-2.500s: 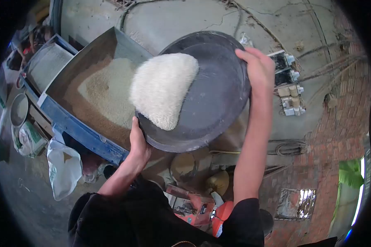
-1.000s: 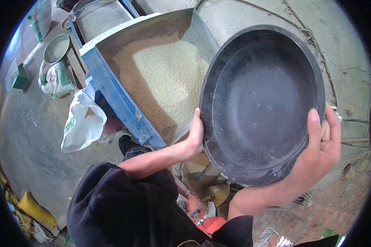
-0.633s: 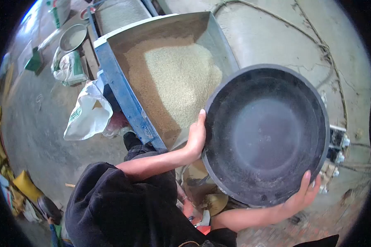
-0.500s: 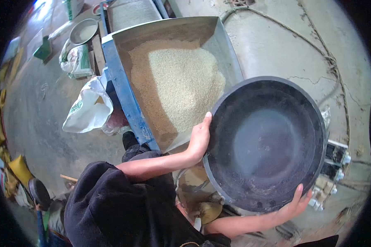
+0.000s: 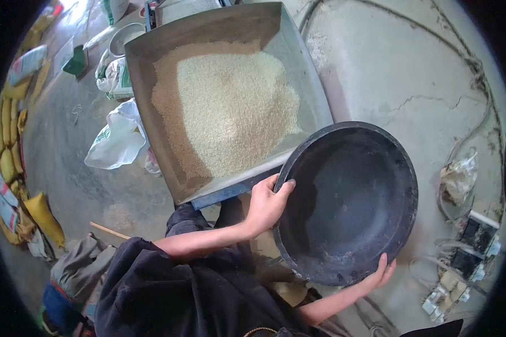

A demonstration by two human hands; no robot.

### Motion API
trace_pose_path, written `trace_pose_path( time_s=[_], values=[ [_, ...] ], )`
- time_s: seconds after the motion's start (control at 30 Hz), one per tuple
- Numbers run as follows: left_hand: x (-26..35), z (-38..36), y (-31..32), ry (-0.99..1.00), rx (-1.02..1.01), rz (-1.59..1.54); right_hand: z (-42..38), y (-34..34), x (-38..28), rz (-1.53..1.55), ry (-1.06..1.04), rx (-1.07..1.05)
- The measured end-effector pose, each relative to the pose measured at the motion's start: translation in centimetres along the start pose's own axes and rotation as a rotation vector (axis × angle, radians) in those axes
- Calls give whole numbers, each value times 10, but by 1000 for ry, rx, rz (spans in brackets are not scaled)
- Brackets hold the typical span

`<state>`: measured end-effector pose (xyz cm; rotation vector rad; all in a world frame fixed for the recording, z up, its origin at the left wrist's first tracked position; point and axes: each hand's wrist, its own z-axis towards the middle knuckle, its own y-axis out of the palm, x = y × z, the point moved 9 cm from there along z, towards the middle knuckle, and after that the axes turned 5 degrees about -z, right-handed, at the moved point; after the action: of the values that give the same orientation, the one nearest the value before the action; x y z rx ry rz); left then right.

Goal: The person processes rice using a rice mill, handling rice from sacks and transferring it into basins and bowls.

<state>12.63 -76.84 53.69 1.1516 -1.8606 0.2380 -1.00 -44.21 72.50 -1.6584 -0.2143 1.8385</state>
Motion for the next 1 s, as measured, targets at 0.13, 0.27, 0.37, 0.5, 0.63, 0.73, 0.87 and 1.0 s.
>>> trace_pose_path(
  time_s=[0.13,0.27,0.37,0.5,0.63,0.73,0.87,1.0],
  values=[
    [-2,-24,-12,-10,-82,132,-20,-18,105,-104,281,44],
    [1,-46,-26,17,-265,364,-107,-9,172,41,531,36],
    [-5,-54,-44,43,-323,467,-190,-6,233,162,668,31],
    [-8,-65,-57,155,-416,782,-318,1,304,181,773,95],
    [-48,-72,-64,197,-562,1030,-443,20,343,235,1113,174],
    [-97,-75,-73,32,-602,1137,-520,36,365,398,1328,313],
    [-188,-74,-80,-4,-706,1222,-605,81,430,486,1373,254],
    [-342,-37,-136,-39,-786,1368,-704,156,520,543,1631,260]
  ],
)
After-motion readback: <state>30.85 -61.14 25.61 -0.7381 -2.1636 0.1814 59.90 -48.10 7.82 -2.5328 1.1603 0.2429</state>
